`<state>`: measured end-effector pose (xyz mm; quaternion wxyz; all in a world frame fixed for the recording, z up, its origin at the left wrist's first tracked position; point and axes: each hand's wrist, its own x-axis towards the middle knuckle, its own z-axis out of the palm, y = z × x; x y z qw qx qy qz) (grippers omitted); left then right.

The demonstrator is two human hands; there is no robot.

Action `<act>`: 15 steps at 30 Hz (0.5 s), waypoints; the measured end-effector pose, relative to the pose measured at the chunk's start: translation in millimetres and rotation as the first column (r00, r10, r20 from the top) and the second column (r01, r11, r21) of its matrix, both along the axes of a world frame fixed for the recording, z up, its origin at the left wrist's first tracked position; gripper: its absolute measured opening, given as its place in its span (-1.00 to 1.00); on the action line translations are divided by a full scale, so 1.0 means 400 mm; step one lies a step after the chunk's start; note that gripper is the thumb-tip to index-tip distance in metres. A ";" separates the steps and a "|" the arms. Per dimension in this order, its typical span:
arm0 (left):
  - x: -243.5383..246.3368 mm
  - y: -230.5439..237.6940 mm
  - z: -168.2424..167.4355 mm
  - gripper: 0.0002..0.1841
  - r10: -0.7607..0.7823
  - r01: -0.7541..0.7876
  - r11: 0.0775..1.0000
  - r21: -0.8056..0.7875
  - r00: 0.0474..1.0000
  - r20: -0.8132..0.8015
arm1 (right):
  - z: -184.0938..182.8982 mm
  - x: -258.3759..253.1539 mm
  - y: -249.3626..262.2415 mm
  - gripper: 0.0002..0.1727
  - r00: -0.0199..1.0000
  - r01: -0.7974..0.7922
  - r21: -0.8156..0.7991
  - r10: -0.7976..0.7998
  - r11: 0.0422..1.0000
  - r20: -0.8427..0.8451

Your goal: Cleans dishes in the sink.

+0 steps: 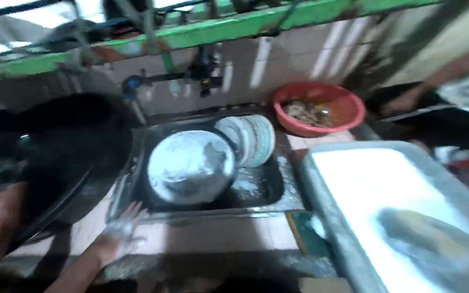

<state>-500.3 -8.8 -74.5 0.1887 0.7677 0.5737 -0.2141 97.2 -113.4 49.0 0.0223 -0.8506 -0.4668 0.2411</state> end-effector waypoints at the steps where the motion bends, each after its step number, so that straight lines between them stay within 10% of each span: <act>1: 0.001 -0.018 -0.019 0.10 -0.044 0.045 0.999 0.008 0.999 -0.012 | -0.106 0.121 -0.053 -0.22 0.978 -0.206 0.154 0.200 0.966 0.055; 3: 0.077 -0.031 -0.044 0.06 -0.174 0.171 0.984 0.047 0.983 0.060 | -0.203 0.216 -0.105 -0.27 0.972 -0.234 0.180 0.223 0.955 0.080; 8: 0.490 0.017 -0.079 -0.12 -0.479 0.463 0.877 0.131 0.818 0.319 | -0.094 0.137 -0.138 -0.17 0.996 -0.084 -0.011 0.084 0.996 0.023; 15: 0.914 0.127 -0.087 -0.22 -0.157 0.163 0.986 0.021 0.893 0.422 | -0.180 0.150 -0.157 -0.25 0.979 -0.057 0.145 0.027 0.988 0.202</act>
